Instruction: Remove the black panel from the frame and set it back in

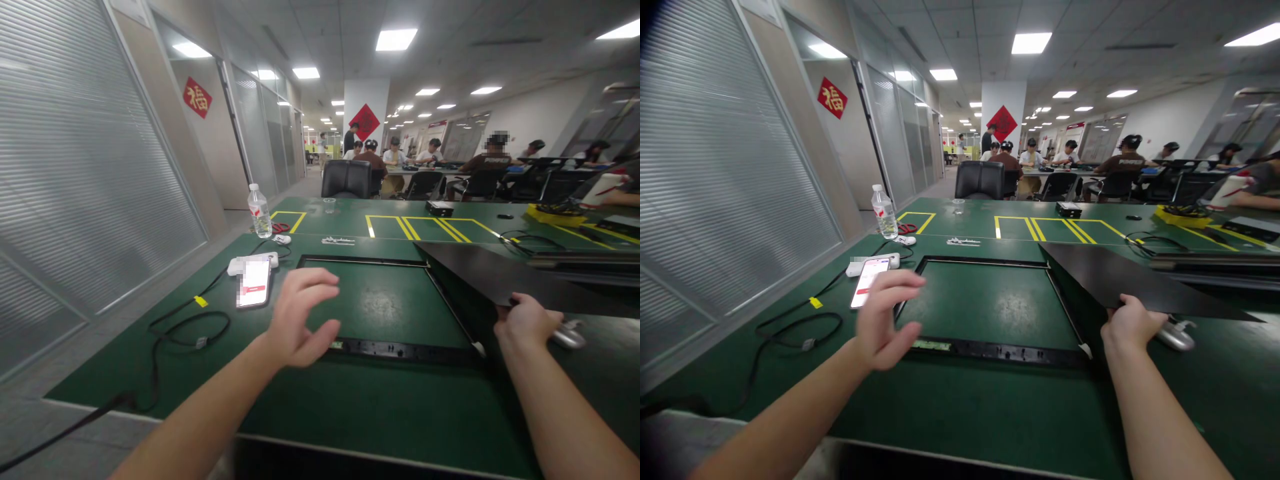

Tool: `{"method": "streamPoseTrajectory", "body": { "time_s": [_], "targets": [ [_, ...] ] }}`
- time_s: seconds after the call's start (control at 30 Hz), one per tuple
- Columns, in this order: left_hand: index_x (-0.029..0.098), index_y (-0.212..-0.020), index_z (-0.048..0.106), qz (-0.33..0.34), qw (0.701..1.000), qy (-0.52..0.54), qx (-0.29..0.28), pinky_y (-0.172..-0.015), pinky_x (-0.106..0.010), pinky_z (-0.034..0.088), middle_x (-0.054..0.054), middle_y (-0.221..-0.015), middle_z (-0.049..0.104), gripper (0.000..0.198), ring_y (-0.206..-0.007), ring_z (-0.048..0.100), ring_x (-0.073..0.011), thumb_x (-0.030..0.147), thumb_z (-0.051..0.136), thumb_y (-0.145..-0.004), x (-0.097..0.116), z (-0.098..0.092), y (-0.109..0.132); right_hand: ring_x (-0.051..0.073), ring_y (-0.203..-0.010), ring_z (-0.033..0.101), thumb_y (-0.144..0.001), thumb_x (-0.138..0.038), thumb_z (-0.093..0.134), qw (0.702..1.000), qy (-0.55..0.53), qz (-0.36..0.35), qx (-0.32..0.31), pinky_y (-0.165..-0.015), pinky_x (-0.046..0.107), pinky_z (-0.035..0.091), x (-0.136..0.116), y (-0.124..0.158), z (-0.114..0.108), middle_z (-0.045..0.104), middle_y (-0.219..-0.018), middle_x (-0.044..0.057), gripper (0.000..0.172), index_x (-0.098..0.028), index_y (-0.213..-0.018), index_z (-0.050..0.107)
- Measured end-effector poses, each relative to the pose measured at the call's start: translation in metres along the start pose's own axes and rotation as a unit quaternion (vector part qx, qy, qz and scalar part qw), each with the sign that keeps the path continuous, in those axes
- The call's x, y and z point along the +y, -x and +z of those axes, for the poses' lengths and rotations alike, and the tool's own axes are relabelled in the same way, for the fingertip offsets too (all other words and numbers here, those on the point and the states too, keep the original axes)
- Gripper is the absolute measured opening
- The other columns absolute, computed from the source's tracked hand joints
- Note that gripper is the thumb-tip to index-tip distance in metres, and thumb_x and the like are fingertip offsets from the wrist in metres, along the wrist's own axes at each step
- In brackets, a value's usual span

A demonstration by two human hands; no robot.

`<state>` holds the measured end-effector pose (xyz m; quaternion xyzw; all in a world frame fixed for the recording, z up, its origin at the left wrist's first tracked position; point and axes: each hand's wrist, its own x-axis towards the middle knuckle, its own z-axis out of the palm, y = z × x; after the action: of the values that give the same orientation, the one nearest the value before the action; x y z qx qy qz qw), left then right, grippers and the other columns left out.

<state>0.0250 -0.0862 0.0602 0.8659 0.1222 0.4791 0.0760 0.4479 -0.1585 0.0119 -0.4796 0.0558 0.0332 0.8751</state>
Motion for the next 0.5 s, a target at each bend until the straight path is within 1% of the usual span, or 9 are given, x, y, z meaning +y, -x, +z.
{"method": "streamPoseTrajectory", "body": {
  "time_s": [0.03,0.07,0.1,0.13,0.17,0.2,0.27,0.4,0.5],
  "targets": [
    [0.028,-0.132,0.062,0.004,0.999,0.005,-0.049,-0.103,-0.051,0.05,-0.011,-0.132,0.064,0.041,-0.12,0.061,-0.0302,0.037,0.062,-0.093,-0.007,0.004,0.001,0.013,-0.09,0.067,-0.053,0.008,0.052,1.0,0.002,0.005,0.002,-0.057,0.017,0.058,0.001,-0.001,0.0,0.056,-0.091,-0.007,0.052,-0.026,-0.089,0.035],
    [0.029,-0.135,0.061,-0.004,0.987,0.006,-0.16,-0.107,-0.052,0.046,-0.012,-0.137,0.062,0.043,-0.127,0.057,-0.0317,0.038,0.064,-0.092,-0.014,0.008,0.002,0.013,-0.09,0.067,-0.053,0.008,0.052,1.0,0.004,0.011,0.002,-0.056,0.017,0.058,0.002,-0.003,0.0,0.057,-0.092,-0.006,0.053,-0.026,-0.09,0.036],
    [0.028,-0.135,0.062,-0.026,0.969,0.0,-0.246,-0.113,-0.057,0.039,-0.014,-0.145,0.056,0.05,-0.136,0.05,-0.0364,0.043,0.069,-0.088,-0.022,0.012,0.004,0.013,-0.09,0.067,-0.053,0.009,0.052,1.0,0.005,0.016,0.003,-0.056,0.016,0.057,0.004,-0.004,0.0,0.058,-0.093,-0.006,0.054,-0.026,-0.091,0.037],
    [0.029,-0.135,0.064,-0.052,0.95,-0.006,-0.307,-0.117,-0.063,0.031,-0.015,-0.152,0.05,0.057,-0.142,0.041,-0.0417,0.05,0.075,-0.082,-0.028,0.016,0.007,0.013,-0.09,0.067,-0.053,0.01,0.052,1.0,0.006,0.02,0.003,-0.055,0.016,0.057,0.005,-0.005,0.0,0.058,-0.095,-0.005,0.055,-0.026,-0.092,0.037],
    [0.03,-0.134,0.065,-0.077,0.93,-0.005,-0.36,-0.118,-0.067,0.023,-0.015,-0.155,0.047,0.061,-0.145,0.036,-0.0443,0.054,0.076,-0.08,-0.034,0.02,0.01,0.013,-0.089,0.066,-0.053,0.01,0.052,1.0,0.008,0.024,0.003,-0.054,0.016,0.057,0.006,-0.007,0.0,0.058,-0.096,-0.005,0.056,-0.026,-0.092,0.037],
    [0.03,-0.134,0.067,-0.098,0.913,0.004,-0.396,-0.118,-0.07,0.02,-0.015,-0.157,0.045,0.062,-0.146,0.034,-0.0454,0.057,0.077,-0.078,-0.039,0.023,0.013,0.013,-0.089,0.066,-0.053,0.011,0.052,1.0,0.011,0.029,0.004,-0.053,0.016,0.057,0.006,-0.008,0.0,0.058,-0.096,-0.005,0.056,-0.026,-0.092,0.037],
    [0.032,-0.131,0.068,-0.113,0.899,0.028,-0.423,-0.119,-0.069,0.019,-0.014,-0.156,0.047,0.059,-0.146,0.037,-0.0434,0.058,0.077,-0.079,-0.043,0.029,0.019,0.013,-0.087,0.066,-0.052,0.011,0.052,0.999,0.02,0.037,0.009,-0.051,0.017,0.056,0.007,-0.011,0.0,0.057,-0.095,-0.006,0.056,-0.026,-0.09,0.037],
    [0.03,-0.127,0.07,-0.107,0.909,0.059,-0.399,-0.117,-0.057,0.032,-0.013,-0.15,0.053,0.053,-0.14,0.046,-0.038,0.053,0.077,-0.08,-0.041,0.036,0.025,0.012,-0.085,0.066,-0.051,0.012,0.05,0.998,0.027,0.045,0.017,-0.049,0.017,0.055,0.009,-0.013,0.002,0.055,-0.09,-0.007,0.055,-0.026,-0.088,0.035],
    [0.027,-0.125,0.071,-0.1,0.915,0.062,-0.385,-0.116,-0.054,0.034,-0.014,-0.147,0.056,0.052,-0.137,0.049,-0.0372,0.053,0.077,-0.08,-0.037,0.037,0.026,0.011,-0.078,0.065,-0.052,0.011,0.05,0.998,0.036,0.059,0.016,-0.048,0.017,0.054,0.011,-0.01,0.002,0.055,-0.089,-0.008,0.054,-0.026,-0.087,0.034]
  ]
}}
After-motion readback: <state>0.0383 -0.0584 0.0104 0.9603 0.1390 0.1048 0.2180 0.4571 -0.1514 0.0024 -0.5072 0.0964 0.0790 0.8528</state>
